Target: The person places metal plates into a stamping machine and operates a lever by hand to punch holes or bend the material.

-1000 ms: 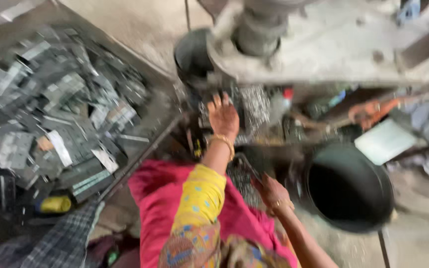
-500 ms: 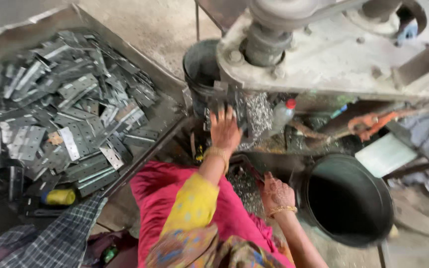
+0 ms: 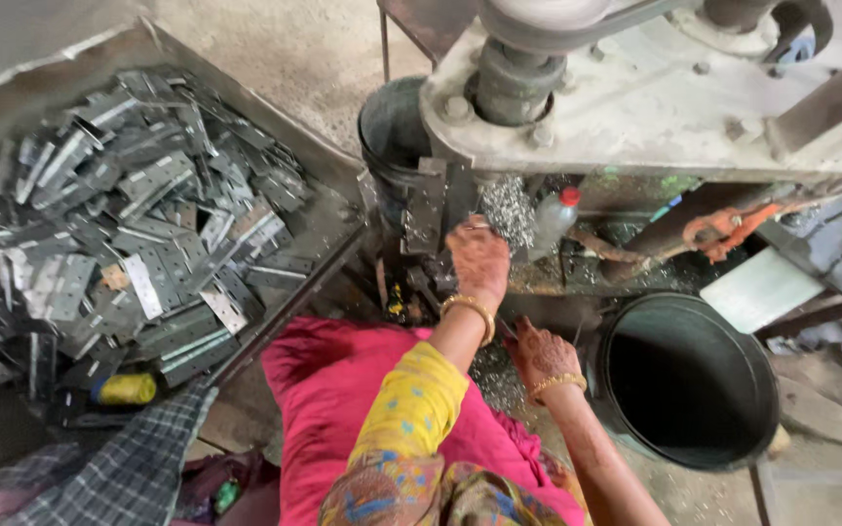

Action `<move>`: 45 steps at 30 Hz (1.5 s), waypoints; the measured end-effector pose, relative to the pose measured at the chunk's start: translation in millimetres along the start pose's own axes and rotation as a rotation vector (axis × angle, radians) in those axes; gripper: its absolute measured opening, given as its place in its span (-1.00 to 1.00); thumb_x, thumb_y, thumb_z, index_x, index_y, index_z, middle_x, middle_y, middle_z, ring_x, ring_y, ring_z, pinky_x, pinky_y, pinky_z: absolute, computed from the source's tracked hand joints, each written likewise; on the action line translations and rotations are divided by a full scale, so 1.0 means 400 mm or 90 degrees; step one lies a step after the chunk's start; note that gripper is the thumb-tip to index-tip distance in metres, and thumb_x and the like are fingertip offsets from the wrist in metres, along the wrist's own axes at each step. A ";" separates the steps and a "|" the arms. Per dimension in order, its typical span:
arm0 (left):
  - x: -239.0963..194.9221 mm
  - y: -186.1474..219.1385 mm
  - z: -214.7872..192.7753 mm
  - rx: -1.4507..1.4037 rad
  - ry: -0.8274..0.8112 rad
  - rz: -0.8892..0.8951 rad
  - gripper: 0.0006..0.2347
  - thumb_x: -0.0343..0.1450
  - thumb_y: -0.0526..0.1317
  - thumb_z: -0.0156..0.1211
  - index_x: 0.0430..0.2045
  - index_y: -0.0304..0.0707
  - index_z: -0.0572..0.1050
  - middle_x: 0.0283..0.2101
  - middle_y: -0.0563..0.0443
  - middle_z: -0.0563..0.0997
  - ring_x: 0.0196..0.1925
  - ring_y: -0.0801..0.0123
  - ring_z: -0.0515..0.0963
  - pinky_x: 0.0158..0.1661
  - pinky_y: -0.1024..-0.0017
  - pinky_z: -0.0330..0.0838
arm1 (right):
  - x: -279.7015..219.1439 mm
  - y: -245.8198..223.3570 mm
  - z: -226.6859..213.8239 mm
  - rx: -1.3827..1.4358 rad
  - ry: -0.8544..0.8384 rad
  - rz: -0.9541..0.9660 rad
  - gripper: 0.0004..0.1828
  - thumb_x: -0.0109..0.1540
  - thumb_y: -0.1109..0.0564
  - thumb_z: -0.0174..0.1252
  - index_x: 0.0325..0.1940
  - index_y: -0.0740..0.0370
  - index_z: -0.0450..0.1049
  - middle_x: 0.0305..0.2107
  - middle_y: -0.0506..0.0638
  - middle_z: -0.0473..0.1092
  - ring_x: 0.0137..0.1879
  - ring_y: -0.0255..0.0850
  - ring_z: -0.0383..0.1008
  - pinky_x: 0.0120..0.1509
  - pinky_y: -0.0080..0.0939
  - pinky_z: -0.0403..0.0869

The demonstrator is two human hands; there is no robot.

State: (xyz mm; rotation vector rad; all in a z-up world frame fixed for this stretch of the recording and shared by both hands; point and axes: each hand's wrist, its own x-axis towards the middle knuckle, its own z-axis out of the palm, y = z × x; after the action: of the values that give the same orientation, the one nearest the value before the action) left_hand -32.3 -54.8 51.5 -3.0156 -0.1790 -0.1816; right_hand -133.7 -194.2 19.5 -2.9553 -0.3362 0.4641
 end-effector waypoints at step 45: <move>0.011 -0.120 0.099 -0.055 0.098 0.018 -0.72 0.35 -0.18 0.06 -0.18 -0.21 0.66 0.28 0.02 0.41 0.25 0.14 0.31 0.11 0.11 0.16 | 0.034 0.115 0.413 0.262 0.054 0.051 -0.47 0.24 -0.35 0.12 -0.14 0.17 0.49 -0.31 0.25 0.53 -0.15 0.23 0.55 -0.09 0.16 0.47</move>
State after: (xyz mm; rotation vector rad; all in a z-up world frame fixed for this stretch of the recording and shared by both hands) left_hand -29.7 -2.2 18.3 -3.0700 -0.1174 -0.4284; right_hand -164.0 -220.0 -147.8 -2.5833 -0.0967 0.3640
